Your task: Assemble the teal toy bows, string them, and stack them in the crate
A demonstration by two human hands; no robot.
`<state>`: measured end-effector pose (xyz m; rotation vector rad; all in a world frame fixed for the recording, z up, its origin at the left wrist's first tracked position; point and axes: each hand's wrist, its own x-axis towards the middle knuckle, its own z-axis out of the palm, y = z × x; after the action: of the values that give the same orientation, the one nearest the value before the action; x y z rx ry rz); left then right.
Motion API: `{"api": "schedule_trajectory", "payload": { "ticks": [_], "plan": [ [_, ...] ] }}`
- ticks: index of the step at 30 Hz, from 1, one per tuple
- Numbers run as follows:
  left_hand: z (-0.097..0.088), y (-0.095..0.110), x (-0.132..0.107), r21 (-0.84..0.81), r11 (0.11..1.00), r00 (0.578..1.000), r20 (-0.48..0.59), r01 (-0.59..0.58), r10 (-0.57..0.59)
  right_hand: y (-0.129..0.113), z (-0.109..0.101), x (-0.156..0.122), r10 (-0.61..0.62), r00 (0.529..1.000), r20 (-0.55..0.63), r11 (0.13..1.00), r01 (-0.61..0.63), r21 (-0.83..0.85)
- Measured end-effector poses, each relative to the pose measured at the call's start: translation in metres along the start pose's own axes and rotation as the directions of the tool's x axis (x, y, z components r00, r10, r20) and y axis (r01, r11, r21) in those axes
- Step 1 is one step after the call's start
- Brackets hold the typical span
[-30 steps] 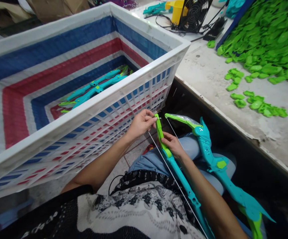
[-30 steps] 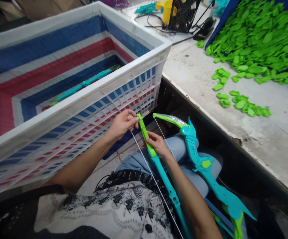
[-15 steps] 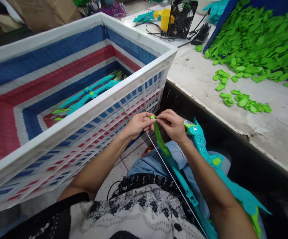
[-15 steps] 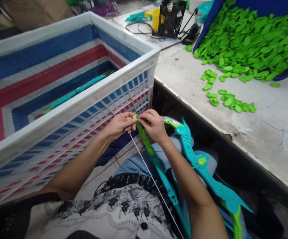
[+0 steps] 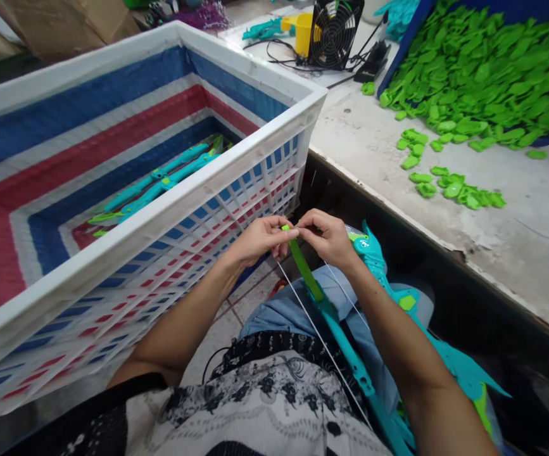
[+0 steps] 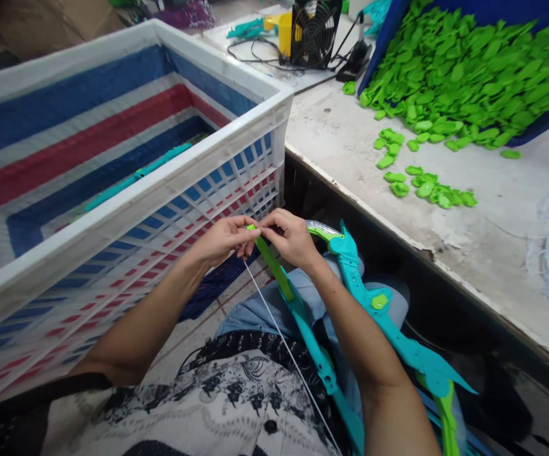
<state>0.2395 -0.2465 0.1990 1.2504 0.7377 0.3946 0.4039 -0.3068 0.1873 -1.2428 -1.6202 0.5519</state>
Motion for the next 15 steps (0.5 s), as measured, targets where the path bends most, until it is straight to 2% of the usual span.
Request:
{"api": "schedule_trajectory", "payload": {
  "ticks": [1, 2, 3, 4, 6, 7, 8, 9, 10, 12, 14, 15],
  "plan": [
    [0.000, 0.000, 0.000, 0.086, 0.996, 1.000, -0.023, -0.003, 0.005, 0.006, -0.007, 0.004, 0.013, 1.000, -0.002, 1.000, -0.013, -0.018],
    [-0.001, -0.001, -0.001, 0.176, 0.984, 0.997, -0.066, -0.027, 0.040, 0.016, -0.018, 0.009, 0.054, 0.997, -0.055, 0.998, -0.055, -0.029],
    [0.000, -0.001, -0.002, 0.259, 0.963, 0.987, -0.121, -0.071, 0.105, 0.028, -0.032, 0.015, 0.115, 0.980, -0.163, 0.992, -0.121, -0.026],
    [0.002, -0.002, -0.004, 0.322, 0.938, 0.966, -0.177, -0.125, 0.189, 0.040, -0.048, 0.020, 0.187, 0.934, -0.304, 0.980, -0.198, -0.005],
    [0.007, -0.003, -0.008, 0.374, 0.896, 0.911, -0.234, -0.238, 0.340, 0.058, -0.079, 0.029, 0.299, 0.761, -0.576, 0.947, -0.312, 0.080],
    [0.010, -0.003, -0.010, 0.369, 0.887, 0.900, -0.223, -0.278, 0.375, 0.060, -0.090, 0.031, 0.325, 0.669, -0.669, 0.936, -0.331, 0.124],
    [0.014, -0.002, -0.009, 0.353, 0.887, 0.905, -0.193, -0.296, 0.379, 0.057, -0.095, 0.031, 0.329, 0.615, -0.716, 0.934, -0.325, 0.150],
    [0.018, -0.001, -0.008, 0.337, 0.894, 0.920, -0.154, -0.294, 0.361, 0.048, -0.094, 0.028, 0.315, 0.610, -0.727, 0.941, -0.302, 0.154],
    [0.021, 0.001, -0.004, 0.317, 0.907, 0.937, -0.121, -0.277, 0.328, 0.035, -0.085, 0.023, 0.288, 0.626, -0.725, 0.952, -0.271, 0.144],
    [0.024, 0.008, 0.006, 0.205, 0.955, 0.968, -0.091, -0.213, 0.235, 0.002, -0.054, 0.010, 0.165, 0.760, -0.629, 0.983, -0.181, 0.038],
    [0.024, 0.018, 0.018, 0.013, 0.991, 0.988, -0.080, -0.132, 0.133, -0.026, -0.016, -0.006, 0.029, 0.853, -0.521, 0.993, -0.083, -0.081],
    [0.022, 0.024, 0.023, -0.060, 0.993, 0.991, -0.087, -0.106, 0.101, -0.033, 0.001, -0.012, -0.022, 0.883, -0.470, 0.992, -0.039, -0.118]
  ]
}}
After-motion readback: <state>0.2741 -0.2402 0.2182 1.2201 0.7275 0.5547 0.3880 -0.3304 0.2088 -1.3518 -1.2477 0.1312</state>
